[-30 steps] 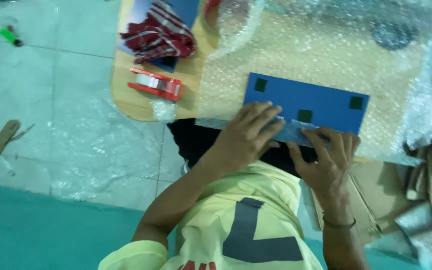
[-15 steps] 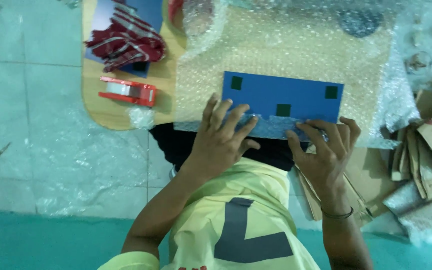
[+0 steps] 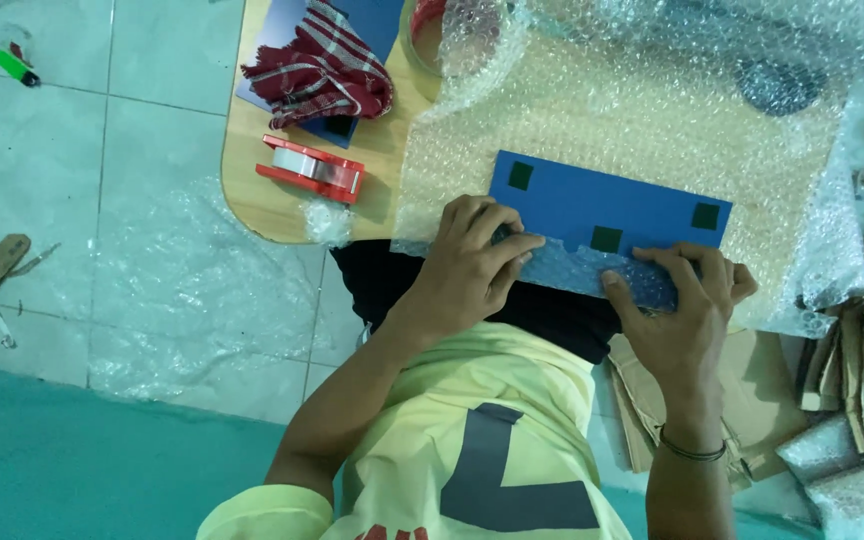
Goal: Cleaning a blue rectangular plate with a cloth and preparing it for wrapping by attempting to apply tape.
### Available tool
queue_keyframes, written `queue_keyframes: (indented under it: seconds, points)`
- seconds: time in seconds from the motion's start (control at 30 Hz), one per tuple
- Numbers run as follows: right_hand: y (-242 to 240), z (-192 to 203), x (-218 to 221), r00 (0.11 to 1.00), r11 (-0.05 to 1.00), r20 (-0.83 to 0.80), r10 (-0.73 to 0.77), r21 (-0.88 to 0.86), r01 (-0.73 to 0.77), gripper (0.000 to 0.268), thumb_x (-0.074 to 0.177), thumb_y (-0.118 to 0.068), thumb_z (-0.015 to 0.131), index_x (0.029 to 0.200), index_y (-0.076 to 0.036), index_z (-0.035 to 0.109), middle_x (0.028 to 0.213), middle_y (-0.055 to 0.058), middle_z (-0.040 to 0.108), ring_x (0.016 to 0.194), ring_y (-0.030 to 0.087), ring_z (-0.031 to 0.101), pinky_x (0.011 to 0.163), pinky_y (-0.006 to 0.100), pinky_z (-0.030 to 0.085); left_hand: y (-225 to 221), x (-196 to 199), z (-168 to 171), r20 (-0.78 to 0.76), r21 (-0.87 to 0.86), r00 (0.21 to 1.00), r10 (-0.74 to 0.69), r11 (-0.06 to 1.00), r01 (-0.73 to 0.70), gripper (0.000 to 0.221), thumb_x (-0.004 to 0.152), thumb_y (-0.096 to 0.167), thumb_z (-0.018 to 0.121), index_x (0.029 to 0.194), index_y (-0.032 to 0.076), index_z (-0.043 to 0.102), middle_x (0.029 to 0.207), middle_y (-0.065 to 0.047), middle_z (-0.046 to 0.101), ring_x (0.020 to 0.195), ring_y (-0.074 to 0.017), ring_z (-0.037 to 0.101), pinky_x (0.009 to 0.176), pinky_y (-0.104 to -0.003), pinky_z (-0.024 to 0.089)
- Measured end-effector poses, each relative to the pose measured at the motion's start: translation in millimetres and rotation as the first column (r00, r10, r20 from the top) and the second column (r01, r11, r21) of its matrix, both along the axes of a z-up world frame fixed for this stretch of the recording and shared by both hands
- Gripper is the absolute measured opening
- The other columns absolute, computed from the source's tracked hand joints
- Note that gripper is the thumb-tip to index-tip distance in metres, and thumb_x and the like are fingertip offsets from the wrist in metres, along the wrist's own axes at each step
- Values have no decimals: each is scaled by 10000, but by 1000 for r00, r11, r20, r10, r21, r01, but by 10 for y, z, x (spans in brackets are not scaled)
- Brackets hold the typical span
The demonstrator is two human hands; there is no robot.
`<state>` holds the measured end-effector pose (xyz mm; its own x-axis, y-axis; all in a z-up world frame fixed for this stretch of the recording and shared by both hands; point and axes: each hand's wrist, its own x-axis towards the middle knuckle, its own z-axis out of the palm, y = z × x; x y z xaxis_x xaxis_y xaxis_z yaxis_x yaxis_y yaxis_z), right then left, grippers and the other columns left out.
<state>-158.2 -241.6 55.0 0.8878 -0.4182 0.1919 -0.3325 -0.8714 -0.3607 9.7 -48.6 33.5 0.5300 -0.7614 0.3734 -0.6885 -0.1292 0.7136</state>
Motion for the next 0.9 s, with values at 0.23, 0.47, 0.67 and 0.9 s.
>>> queue_keyframes:
  seconds: [0.23, 0.47, 0.67, 0.9]
  points:
    - [54, 35, 56, 1000, 998, 2, -24, 60, 24, 350, 834, -201, 915, 1092, -58, 727, 1128, 110, 584, 1047, 281, 468, 1073, 450, 236, 51, 44, 88, 77, 48, 996, 35, 998, -39, 182, 872, 130, 763, 1037, 59, 789, 1136, -116, 530, 1110, -297, 497, 1049, -430, 407]
    - [148, 94, 49, 997, 998, -47, -62, -35, 60, 354, 870, -224, 926, 1108, -47, 733, 1050, 97, 632, 983, 274, 543, 1109, 449, 279, 94, -8, -51, 233, 143, 972, 38, 987, -73, 280, 901, 255, 744, 1124, 86, 748, 1271, -156, 531, 1322, -370, 414, 1216, -569, 290]
    - [429, -13, -55, 996, 960, 85, -41, -272, 63, 219, 951, -128, 979, 1046, -62, 793, 1026, 111, 636, 988, 292, 553, 1017, 472, 390, 94, -26, -46, 229, 244, 973, -2, 968, -55, 318, 940, 303, 641, 1149, 90, 751, 1258, -139, 505, 1225, -361, 441, 1156, -569, 294]
    - [561, -292, 153, 991, 973, -73, -110, -213, 92, 313, 942, -352, 880, 1058, -78, 786, 889, 75, 614, 907, 248, 529, 950, 397, 401, -5, -3, -58, 272, 291, 962, -28, 955, -54, 165, 824, 172, 687, 944, 97, 771, 1150, -127, 596, 1229, -322, 481, 1096, -603, 328]
